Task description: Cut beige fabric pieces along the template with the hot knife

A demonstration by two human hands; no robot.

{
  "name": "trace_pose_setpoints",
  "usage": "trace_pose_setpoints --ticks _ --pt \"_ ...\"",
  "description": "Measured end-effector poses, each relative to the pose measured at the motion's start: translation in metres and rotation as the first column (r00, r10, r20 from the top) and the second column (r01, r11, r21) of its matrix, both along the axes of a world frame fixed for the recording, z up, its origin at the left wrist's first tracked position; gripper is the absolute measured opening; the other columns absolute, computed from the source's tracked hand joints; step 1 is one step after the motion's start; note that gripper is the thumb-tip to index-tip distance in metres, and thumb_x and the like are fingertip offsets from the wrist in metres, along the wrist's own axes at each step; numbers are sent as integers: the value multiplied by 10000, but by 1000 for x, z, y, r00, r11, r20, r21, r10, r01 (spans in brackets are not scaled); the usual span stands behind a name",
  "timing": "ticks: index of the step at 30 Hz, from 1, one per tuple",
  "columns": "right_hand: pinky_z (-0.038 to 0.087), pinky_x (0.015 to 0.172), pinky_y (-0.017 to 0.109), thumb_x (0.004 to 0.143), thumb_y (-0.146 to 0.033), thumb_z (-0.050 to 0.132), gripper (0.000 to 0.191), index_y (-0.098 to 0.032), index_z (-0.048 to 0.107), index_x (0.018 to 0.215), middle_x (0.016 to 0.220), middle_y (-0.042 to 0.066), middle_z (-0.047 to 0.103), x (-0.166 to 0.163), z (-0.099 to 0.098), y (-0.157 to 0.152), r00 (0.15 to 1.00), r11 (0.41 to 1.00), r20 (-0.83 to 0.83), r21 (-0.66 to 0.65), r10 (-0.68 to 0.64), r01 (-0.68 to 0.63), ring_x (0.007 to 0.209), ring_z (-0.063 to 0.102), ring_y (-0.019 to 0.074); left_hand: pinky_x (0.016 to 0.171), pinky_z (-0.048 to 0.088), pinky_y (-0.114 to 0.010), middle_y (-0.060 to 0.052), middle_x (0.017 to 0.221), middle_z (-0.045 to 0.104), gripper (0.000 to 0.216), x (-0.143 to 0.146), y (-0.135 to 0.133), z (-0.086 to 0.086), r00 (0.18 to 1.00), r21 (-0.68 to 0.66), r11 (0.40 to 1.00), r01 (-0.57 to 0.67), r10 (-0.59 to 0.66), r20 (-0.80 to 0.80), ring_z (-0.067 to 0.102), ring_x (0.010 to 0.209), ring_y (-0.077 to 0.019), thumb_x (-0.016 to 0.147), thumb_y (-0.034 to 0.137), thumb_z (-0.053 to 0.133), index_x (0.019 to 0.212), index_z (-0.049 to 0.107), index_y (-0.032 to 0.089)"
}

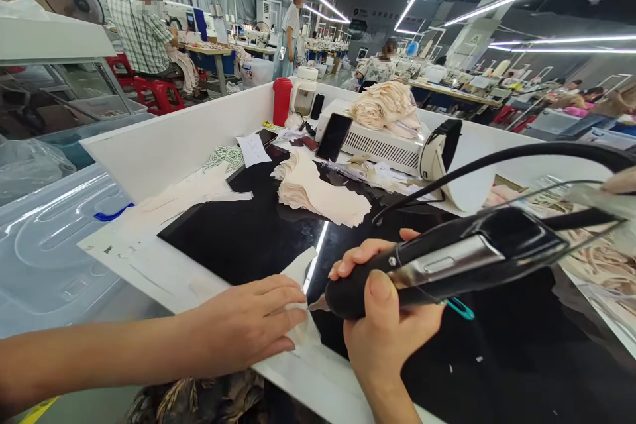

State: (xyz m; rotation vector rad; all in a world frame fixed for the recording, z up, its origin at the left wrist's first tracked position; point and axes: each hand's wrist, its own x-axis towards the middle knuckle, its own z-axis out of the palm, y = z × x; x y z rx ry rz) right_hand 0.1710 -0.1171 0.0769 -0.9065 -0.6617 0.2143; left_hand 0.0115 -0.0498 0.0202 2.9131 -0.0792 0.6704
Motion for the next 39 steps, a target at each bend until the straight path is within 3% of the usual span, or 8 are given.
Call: trace_pose_setpoints --ticks 7,15,23,32,39 --pt "524 457 295 733 -338 821 471 -257 573 1126 713 -60 653 1 -5 1 1000 999 1 24 24 -24 514 584 151 993 557 -350 -115 1166 687 257 5 28 -6 996 -57 996 64 -68 -66 655 1095 -238 1045 338 583 1157 685 130" --pt "545 489 311 756 -388 839 494 -252 567 1146 751 -51 662 1 -9 2 1000 1000 3 24 16 -16 530 602 148 974 563 -342 -122 1236 663 280 -2 39 -6 993 -74 995 65 -71 -90 649 1110 -234 1074 349 519 1220 706 200" --pt "540 492 295 815 -354 817 442 -253 569 1167 785 -49 659 3 -10 11 999 996 28 88 23 -26 557 602 135 1026 549 -383 -146 1257 645 297 -3 41 -2 992 -49 996 71 -76 -106 635 1133 -251 1066 329 529 1270 704 202" --pt "542 544 309 888 -328 769 360 -269 559 1175 822 -50 658 4 -19 16 995 996 93 67 47 -53 603 613 136 1143 470 -517 -158 1351 611 318 -4 43 -3 983 -91 994 52 -67 -168 613 1246 -285 1073 347 510 1304 694 229" --pt "539 550 304 889 -345 754 332 -259 533 1122 794 -59 648 3 -15 21 995 998 93 64 21 -27 583 605 130 1150 463 -541 -160 1373 610 317 -4 44 -7 984 -122 991 49 -68 -163 611 1276 -292 1064 355 529 1306 698 239"
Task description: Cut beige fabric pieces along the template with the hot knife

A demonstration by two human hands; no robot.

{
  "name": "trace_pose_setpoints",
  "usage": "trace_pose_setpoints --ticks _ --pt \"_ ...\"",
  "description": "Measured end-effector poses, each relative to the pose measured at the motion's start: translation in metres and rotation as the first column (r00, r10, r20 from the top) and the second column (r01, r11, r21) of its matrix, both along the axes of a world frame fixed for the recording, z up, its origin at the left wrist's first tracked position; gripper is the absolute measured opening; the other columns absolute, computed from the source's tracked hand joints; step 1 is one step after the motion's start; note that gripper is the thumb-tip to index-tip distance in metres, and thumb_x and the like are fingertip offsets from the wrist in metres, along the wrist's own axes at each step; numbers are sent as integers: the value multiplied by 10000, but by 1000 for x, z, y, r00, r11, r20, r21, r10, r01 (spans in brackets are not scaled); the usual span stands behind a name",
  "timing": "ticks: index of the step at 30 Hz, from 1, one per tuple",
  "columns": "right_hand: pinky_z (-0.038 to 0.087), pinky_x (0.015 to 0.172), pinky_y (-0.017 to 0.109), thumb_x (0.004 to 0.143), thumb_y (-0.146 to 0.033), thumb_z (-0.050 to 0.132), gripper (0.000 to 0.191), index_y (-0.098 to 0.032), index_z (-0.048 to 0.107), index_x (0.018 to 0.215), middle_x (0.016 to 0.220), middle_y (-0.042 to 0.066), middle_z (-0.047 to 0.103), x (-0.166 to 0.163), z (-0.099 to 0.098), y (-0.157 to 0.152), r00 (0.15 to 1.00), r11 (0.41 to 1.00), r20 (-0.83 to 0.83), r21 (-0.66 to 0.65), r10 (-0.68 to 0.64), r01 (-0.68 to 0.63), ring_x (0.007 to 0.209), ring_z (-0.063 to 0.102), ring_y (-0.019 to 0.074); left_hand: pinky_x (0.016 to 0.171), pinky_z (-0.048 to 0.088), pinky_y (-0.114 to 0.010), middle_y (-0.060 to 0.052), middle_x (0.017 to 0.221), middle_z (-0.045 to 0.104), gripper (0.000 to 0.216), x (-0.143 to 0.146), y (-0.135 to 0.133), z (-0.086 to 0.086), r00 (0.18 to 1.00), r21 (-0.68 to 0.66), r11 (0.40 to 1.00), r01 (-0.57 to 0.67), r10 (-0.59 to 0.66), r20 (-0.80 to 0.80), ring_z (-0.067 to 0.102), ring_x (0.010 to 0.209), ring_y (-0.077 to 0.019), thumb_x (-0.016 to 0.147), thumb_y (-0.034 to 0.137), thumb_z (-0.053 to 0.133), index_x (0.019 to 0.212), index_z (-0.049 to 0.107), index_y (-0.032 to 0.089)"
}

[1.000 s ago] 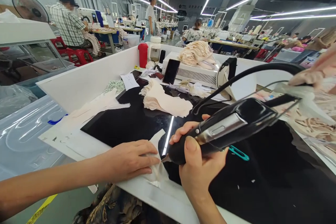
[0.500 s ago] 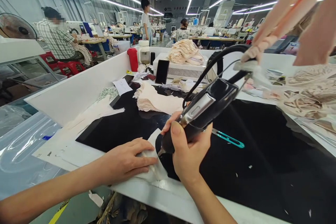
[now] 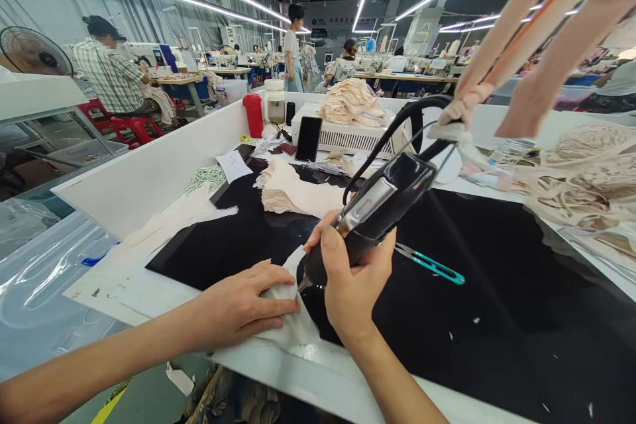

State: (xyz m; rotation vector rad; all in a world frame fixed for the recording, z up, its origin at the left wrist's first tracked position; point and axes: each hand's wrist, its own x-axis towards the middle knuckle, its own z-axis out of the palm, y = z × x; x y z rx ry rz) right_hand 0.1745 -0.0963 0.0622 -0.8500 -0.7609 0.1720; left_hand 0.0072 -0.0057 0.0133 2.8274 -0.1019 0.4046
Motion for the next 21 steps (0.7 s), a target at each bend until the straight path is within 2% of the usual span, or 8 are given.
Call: trace_pose_setpoints --ticks 5,10,13,17,21 --pt "544 569 309 874 -354 775 364 -260 527 1124 826 -60 655 0 -1 5 1000 1000 -9 -18 19 -19 600 615 125 1152 460 -558 -170 1382 603 330 0 -2 -1 1000 12 1000 -1 1 -8 601 1289 -295 1063 360 528 1329 682 238" --pt "552 560 308 882 -339 767 341 -252 538 1119 813 -55 657 -1 -1 0 1000 999 -10 -45 16 -17 598 618 129 1136 460 -616 -185 1402 586 367 -7 -19 2 998 22 999 -42 42 -40 577 1328 -323 1049 372 556 1375 618 214" --pt "550 532 306 854 -335 786 387 -253 546 1147 810 -53 655 -1 0 -5 999 999 -41 -33 13 -15 585 611 132 1133 499 -535 -180 1376 607 341 -7 -22 7 999 11 999 -48 48 -1 592 1302 -298 1048 320 559 1345 613 162" --pt "549 520 310 829 -351 799 434 -258 548 1170 814 -52 650 -1 1 -8 998 1000 -61 -30 5 -7 576 611 134 1149 498 -455 -167 1282 665 279 7 -3 10 994 53 998 24 -29 107 624 1235 -258 1078 254 473 1221 660 104" --pt "548 524 307 830 -352 791 423 -272 543 1163 817 -59 642 -1 0 -8 998 999 -60 -45 9 -12 578 607 129 1094 538 -361 -148 1250 694 301 24 23 10 984 24 987 159 -160 81 637 1212 -224 1090 233 443 1217 677 95"
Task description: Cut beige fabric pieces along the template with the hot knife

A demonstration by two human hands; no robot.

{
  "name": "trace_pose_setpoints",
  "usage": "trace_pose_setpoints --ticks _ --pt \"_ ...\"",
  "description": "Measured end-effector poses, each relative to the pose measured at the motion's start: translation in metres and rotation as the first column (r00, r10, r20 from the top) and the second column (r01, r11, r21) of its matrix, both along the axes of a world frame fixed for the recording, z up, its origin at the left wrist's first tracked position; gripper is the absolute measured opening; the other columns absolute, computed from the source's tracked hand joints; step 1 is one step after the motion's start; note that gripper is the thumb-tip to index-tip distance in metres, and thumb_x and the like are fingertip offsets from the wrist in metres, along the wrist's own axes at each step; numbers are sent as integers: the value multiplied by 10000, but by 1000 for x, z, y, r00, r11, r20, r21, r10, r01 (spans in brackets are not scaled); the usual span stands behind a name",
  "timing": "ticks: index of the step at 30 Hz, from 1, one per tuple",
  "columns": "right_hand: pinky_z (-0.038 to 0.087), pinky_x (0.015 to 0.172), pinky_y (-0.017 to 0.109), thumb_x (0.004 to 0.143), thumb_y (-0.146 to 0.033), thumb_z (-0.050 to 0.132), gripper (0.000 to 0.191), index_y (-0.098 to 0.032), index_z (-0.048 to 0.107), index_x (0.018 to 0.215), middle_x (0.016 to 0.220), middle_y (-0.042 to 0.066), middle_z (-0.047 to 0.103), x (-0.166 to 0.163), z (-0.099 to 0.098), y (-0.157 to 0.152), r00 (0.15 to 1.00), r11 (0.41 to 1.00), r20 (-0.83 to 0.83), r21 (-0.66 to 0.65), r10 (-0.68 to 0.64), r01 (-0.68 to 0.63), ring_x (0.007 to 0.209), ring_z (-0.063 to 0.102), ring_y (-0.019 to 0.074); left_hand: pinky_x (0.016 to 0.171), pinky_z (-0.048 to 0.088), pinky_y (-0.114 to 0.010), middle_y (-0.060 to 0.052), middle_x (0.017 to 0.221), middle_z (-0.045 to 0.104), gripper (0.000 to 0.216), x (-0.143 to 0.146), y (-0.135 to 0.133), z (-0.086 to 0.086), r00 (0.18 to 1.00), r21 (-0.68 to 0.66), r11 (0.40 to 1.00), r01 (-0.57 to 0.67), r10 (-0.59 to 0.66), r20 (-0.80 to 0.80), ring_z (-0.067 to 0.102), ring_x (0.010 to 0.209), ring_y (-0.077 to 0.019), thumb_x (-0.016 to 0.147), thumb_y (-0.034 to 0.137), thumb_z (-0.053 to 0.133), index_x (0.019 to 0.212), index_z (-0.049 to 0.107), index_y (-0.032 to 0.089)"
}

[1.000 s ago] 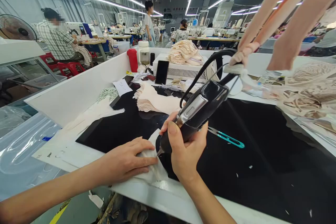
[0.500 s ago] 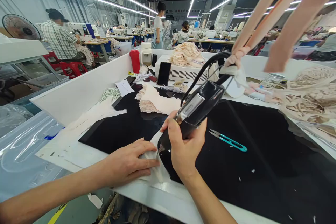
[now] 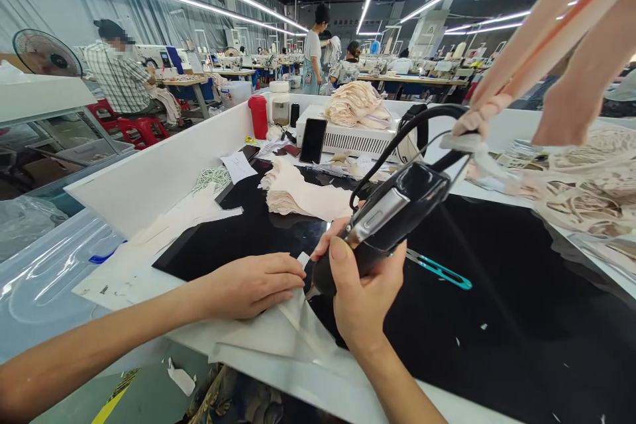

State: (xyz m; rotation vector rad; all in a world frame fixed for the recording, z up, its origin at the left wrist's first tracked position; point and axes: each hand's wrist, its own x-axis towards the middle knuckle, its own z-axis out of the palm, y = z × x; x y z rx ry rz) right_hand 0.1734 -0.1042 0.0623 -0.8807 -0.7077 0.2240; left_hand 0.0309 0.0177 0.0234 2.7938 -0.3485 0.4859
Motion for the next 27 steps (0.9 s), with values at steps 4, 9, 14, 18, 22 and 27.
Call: trace_pose_setpoints --ticks 4,9,14,18,22,27 --pt "550 529 309 838 -358 790 408 -266 543 1149 809 -56 650 1 -2 0 1000 1000 27 13 -4 4 587 608 134 1069 544 -346 -135 1236 711 302 3 14 1 998 -24 999 41 -42 -53 650 1195 -225 1088 228 456 1229 689 99" --pt "550 541 318 850 -342 787 405 -262 545 1165 825 -50 652 1 -3 -1 1000 1000 28 14 -2 1 598 617 138 1054 547 -330 -128 1250 712 307 -3 17 6 995 -101 995 27 -36 -94 662 1182 -204 1087 235 469 1272 691 131" --pt "549 538 320 849 -342 793 407 -261 556 1170 821 -46 659 0 -2 -1 999 1000 33 22 -10 10 591 619 142 1022 549 -307 -121 1297 688 295 -7 20 9 990 -103 993 53 -66 -128 664 1179 -206 1077 260 504 1277 702 171" --pt "551 531 321 832 -343 796 441 -267 564 1199 806 -49 653 0 -1 -1 999 1000 18 14 -26 26 582 614 144 1000 553 -311 -124 1328 669 279 -8 22 9 989 -52 996 77 -83 -122 671 1159 -220 1065 269 539 1267 709 179" --pt "539 511 315 791 -350 810 467 -267 572 1185 784 -51 646 0 2 0 999 999 -6 0 -40 40 571 603 147 976 564 -309 -125 1310 676 278 -9 22 7 993 -37 996 79 -82 -89 678 1141 -217 1068 278 535 1267 708 189" --pt "508 485 296 765 -374 811 467 -271 573 1154 759 -52 637 -1 9 5 998 998 -18 15 -64 65 553 580 146 977 560 -304 -121 1299 680 270 -9 22 3 995 -56 996 76 -79 -64 676 1140 -215 1064 280 543 1260 710 199"
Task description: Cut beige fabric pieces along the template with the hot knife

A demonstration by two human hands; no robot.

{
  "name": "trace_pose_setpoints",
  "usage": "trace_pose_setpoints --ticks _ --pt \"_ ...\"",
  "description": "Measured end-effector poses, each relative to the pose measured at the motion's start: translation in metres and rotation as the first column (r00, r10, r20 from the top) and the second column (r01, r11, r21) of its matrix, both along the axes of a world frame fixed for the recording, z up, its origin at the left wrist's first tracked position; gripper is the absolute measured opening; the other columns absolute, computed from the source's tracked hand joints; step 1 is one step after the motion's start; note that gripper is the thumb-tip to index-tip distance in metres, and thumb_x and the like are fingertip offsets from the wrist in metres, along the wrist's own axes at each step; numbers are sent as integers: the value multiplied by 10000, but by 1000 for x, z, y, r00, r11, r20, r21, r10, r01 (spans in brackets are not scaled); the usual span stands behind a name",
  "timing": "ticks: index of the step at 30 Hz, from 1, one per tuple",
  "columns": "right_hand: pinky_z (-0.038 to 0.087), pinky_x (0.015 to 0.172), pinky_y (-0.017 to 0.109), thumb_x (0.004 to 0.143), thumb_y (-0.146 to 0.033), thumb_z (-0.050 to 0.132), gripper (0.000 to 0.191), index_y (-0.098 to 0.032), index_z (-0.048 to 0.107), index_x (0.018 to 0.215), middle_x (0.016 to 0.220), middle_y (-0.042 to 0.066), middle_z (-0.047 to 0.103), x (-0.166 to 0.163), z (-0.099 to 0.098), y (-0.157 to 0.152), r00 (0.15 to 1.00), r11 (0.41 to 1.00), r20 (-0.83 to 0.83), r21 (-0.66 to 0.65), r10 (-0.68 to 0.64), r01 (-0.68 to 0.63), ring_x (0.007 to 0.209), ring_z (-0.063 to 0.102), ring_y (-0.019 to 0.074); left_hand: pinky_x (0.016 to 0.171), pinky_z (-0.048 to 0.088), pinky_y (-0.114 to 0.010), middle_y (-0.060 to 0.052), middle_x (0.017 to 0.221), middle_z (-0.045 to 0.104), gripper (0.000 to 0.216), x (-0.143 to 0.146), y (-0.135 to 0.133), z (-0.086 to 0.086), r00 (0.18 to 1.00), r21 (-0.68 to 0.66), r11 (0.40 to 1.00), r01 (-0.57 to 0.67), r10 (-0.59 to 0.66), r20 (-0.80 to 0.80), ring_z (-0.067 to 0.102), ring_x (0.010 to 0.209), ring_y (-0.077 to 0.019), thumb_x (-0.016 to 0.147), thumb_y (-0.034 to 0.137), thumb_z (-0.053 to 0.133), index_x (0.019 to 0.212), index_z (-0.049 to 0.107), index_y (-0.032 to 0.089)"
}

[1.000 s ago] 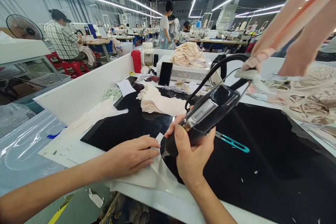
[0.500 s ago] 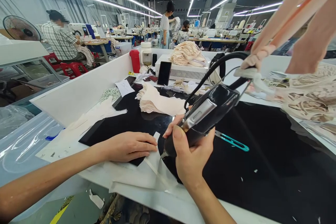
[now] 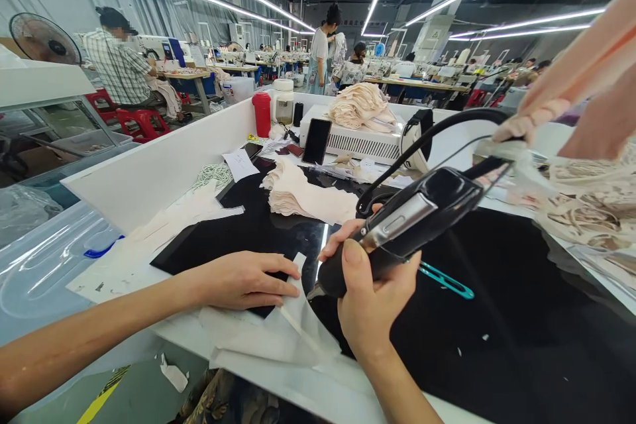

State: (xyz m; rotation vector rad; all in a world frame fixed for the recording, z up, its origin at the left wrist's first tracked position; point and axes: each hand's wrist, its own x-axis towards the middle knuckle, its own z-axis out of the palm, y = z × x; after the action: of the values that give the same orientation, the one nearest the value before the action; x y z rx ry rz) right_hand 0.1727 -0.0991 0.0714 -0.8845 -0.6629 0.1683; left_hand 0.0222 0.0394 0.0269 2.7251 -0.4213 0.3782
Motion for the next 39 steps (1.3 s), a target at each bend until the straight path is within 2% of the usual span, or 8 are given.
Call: trace_pose_setpoints --ticks 12,18,22,31,39 --pt "527 477 294 749 -336 804 454 -272 563 1128 737 -66 631 -4 1 9 1000 999 -16 -30 -22 22 535 578 141 977 549 -295 -114 1335 648 304 1 0 -7 1000 25 999 -25 25 -10 660 1173 -222 1066 312 540 1294 708 203" --pt "533 459 285 753 -302 768 424 -261 560 1120 717 -69 622 -1 2 15 999 999 -14 -5 -44 44 531 570 138 937 559 -289 -110 1291 663 292 3 -1 -14 998 31 999 -40 38 52 677 1131 -226 1056 330 563 1257 738 212" --pt "537 452 287 742 -292 773 440 -266 532 1109 708 -81 624 -1 3 18 1000 999 -4 -40 -19 19 514 564 135 912 552 -261 -105 1283 668 284 3 -3 -15 996 21 999 -50 48 73 685 1112 -219 1054 341 568 1234 749 216" --pt "538 482 286 793 -299 745 421 -265 525 1150 730 -77 619 2 0 27 999 1000 30 -15 -22 23 543 554 133 942 537 -264 -111 1271 671 283 5 -4 -18 994 24 998 -52 49 95 687 1095 -226 1041 332 590 1212 766 190" --pt "558 523 303 790 -306 775 450 -270 524 1161 762 -72 619 5 0 26 1000 998 24 -55 -5 6 572 580 130 923 540 -277 -114 1262 683 290 4 -4 -21 992 34 998 -59 55 117 686 1086 -234 1034 344 604 1217 758 180"
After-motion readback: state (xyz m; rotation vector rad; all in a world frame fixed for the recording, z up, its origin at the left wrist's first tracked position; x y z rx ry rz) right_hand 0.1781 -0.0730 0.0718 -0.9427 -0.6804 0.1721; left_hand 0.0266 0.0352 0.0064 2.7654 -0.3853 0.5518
